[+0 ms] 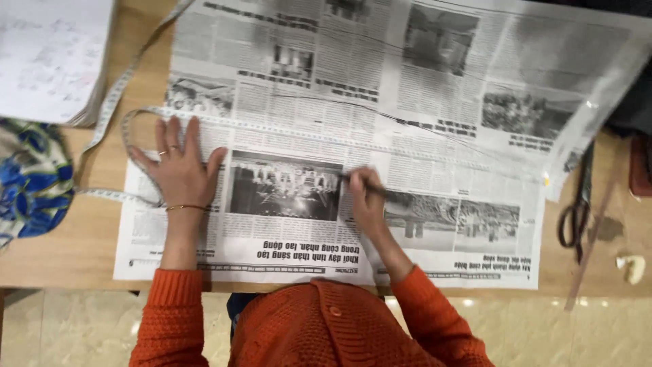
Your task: The person uses a ruler and a pen to measure and mark lines on a newspaper spread out on a wooden table. They draw straight lines along the ruler's edge and make small marks at specific intervals.
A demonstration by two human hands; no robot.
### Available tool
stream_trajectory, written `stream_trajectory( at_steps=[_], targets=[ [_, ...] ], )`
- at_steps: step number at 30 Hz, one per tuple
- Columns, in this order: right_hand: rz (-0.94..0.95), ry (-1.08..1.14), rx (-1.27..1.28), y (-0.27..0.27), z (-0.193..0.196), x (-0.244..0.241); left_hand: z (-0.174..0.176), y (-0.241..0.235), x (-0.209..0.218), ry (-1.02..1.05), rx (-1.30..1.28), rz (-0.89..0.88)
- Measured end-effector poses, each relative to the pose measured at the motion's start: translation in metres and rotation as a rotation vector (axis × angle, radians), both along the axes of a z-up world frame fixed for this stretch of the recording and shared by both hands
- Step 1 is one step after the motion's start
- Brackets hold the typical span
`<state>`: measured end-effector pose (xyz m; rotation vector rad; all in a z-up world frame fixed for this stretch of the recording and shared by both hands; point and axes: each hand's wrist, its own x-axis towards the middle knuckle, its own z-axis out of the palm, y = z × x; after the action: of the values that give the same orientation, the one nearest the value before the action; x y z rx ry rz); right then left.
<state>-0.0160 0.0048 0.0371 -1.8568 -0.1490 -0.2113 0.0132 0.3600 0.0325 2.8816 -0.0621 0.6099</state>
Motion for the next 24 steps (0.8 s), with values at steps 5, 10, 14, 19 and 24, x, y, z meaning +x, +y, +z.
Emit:
stream_trajectory(
  at_steps=[5,10,14,19,24],
  targets=[
    [0.116,-0.013,-0.206,-0.019,0.044,-0.103,0.003,-0.003,0.000,0.083,0.089,-0.011],
    [-0.085,0.024,-0.291,-0.052,-0.001,-0.173,0.040,-0.018,-0.001,0.275,-0.179,-0.035],
    [-0.157,-0.105,-0.235,-0.053,0.022,-0.171,-0.008,0.006,-0.002,0.115,-0.077,-0.115],
    [-0.300,-0.378,-0.336,-0.072,0.052,-0.155,-0.083,0.048,0.013,-0.026,0.222,-0.023],
    [-0.544,-0.043,-0.473,-0.187,0.013,-0.184,-0.013,-0.047,0.002,-0.052,0.138,-0.037]
  ],
)
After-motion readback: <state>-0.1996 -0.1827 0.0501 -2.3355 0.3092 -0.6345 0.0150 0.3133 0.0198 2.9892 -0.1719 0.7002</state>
